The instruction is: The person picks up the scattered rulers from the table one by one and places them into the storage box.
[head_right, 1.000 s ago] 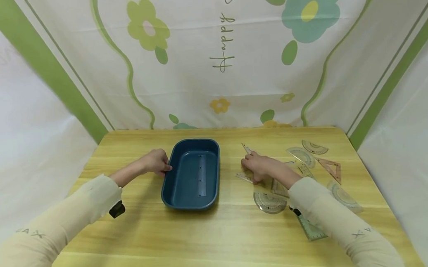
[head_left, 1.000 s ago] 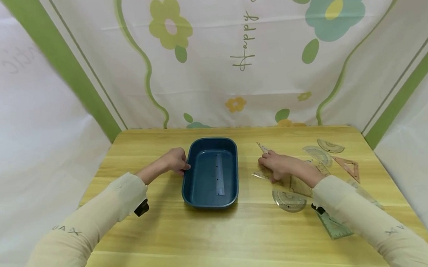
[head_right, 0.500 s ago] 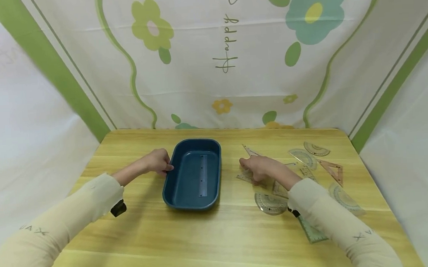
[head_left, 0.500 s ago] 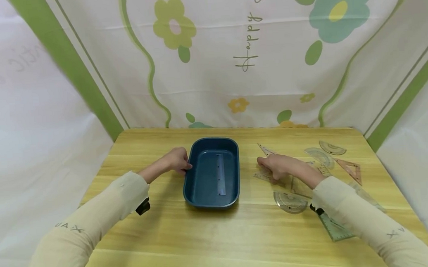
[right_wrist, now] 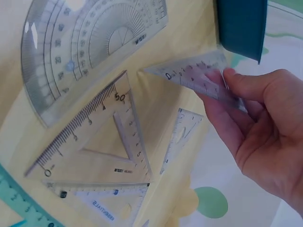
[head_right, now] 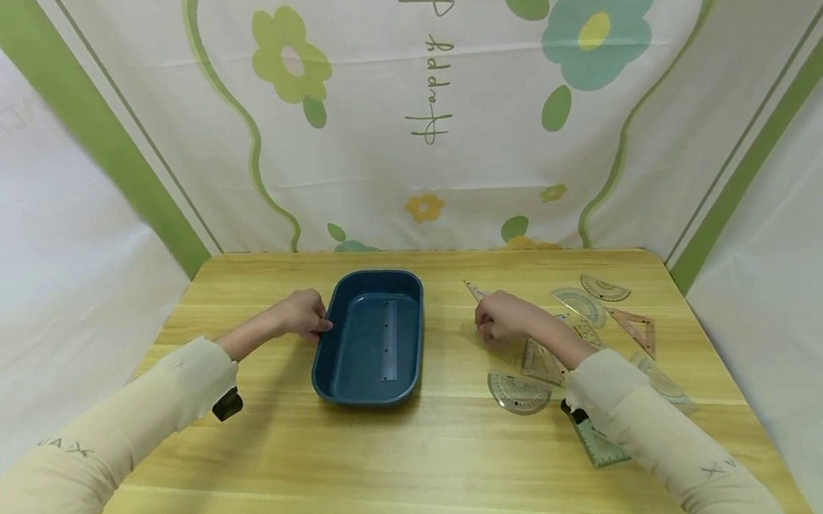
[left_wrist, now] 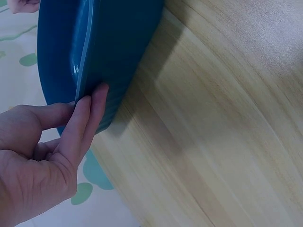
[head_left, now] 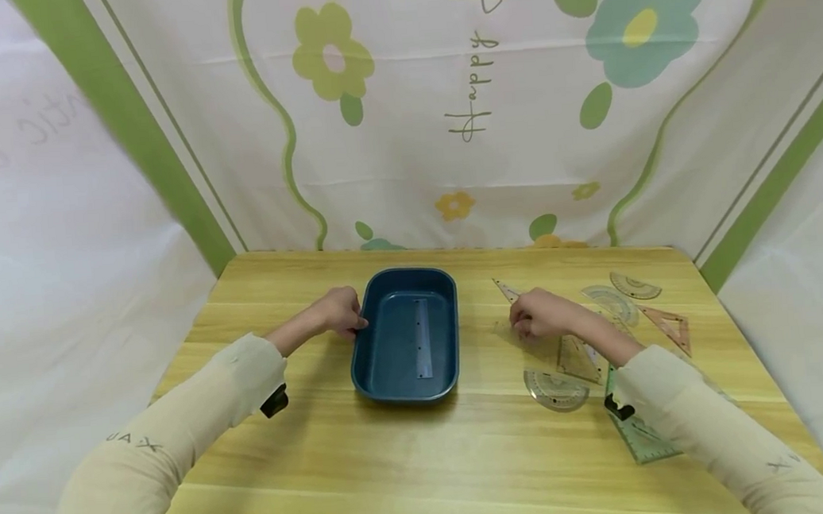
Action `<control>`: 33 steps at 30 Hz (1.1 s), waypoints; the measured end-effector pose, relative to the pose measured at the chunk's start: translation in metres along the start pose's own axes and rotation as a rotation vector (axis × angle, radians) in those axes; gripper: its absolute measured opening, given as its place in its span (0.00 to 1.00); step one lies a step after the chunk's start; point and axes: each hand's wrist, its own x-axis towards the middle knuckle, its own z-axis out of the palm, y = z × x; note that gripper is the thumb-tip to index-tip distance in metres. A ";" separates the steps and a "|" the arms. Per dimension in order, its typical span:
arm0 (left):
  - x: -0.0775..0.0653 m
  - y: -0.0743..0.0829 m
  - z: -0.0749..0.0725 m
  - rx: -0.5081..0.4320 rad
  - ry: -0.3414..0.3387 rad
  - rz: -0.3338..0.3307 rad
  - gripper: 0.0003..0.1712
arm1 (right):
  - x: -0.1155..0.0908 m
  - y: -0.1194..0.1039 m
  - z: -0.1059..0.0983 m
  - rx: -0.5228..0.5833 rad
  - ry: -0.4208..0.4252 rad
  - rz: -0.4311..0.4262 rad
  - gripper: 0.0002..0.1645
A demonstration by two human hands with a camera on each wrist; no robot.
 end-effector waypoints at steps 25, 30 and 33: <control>0.000 0.001 0.000 0.020 0.002 0.000 0.29 | -0.024 -0.016 -0.002 0.319 0.162 0.180 0.11; 0.000 0.001 -0.001 0.020 0.003 0.006 0.28 | -0.025 -0.023 -0.003 0.356 0.176 0.185 0.11; 0.000 0.001 0.000 0.022 0.004 0.003 0.27 | -0.025 -0.027 -0.005 0.359 0.191 0.176 0.11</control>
